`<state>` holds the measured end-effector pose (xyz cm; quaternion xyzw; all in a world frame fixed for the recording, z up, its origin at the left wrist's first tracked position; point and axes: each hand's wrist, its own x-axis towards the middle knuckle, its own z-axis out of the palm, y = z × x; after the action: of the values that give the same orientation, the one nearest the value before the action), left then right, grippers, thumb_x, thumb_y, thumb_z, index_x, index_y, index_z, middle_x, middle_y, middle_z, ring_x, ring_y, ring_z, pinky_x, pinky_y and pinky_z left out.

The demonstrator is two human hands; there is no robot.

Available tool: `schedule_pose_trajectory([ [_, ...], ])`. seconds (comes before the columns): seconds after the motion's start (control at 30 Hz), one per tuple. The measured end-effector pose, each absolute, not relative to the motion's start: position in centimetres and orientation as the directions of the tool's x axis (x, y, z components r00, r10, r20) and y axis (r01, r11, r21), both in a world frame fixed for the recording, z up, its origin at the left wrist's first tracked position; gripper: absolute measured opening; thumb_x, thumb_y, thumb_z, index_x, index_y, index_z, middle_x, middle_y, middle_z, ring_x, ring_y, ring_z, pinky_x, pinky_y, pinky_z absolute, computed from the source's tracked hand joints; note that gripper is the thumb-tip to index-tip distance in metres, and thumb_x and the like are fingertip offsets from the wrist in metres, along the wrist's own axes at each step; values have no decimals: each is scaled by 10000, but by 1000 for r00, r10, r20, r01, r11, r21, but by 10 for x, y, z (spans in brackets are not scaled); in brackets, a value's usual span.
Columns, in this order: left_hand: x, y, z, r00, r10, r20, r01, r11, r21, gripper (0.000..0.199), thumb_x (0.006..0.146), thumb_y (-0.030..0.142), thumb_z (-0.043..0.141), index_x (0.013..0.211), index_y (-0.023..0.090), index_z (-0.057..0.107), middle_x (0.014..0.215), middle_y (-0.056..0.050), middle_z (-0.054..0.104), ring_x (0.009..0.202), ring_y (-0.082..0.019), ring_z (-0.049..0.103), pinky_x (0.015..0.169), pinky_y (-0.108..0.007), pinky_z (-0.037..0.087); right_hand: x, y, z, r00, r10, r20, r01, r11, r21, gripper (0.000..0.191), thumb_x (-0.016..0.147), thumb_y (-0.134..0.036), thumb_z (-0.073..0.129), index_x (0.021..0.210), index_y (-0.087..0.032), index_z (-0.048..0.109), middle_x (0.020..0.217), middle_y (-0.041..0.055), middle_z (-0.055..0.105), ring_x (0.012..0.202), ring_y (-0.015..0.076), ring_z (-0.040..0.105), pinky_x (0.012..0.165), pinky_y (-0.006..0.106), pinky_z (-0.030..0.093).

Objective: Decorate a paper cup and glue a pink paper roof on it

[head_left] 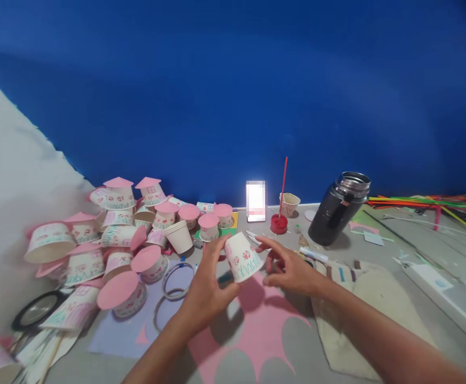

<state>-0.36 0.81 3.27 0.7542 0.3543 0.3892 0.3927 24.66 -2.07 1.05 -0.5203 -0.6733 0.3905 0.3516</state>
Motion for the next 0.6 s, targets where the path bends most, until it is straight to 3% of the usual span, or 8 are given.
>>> schedule_pose_trajectory([
  [0.07,-10,14,28,391,829,399,405,-544,735,805,797,89,679,1526,316,424,1493,-118,481,1410,-339,503,1201,-558,429,263,-23,9,-111,989,97,650,146,-746,427,890,-330,706,1304,-230,691,1180,83,737,824,176,670,715,316,534],
  [0.13,-15,21,24,393,814,429,497,-580,646,785,818,99,653,1534,313,414,1436,-117,473,1384,-330,516,1183,-553,449,282,-27,9,-70,992,101,735,120,-667,238,945,-328,623,1103,-207,752,1041,80,771,861,209,685,778,345,523],
  [0.33,-17,35,11,292,747,597,556,-641,529,833,835,174,706,1573,283,335,1407,-130,519,1306,-343,540,1106,-544,504,315,-41,15,-37,999,24,893,44,-448,143,944,-292,623,947,-221,747,935,70,779,860,235,693,750,331,460],
  [0.47,-15,36,6,295,705,645,557,-675,484,696,876,208,710,1506,270,421,1365,-131,539,1259,-328,560,1079,-529,521,315,-46,10,-54,998,-36,939,39,-341,87,921,-239,664,949,-223,745,982,81,777,932,259,707,752,326,452],
  [0.6,-17,35,3,279,701,657,561,-674,481,686,867,216,722,1492,277,445,1354,-131,503,1275,-333,545,1082,-545,524,313,-47,4,-86,994,-67,956,63,-287,41,885,-227,726,923,-229,742,1016,87,784,951,281,721,742,331,465],
])
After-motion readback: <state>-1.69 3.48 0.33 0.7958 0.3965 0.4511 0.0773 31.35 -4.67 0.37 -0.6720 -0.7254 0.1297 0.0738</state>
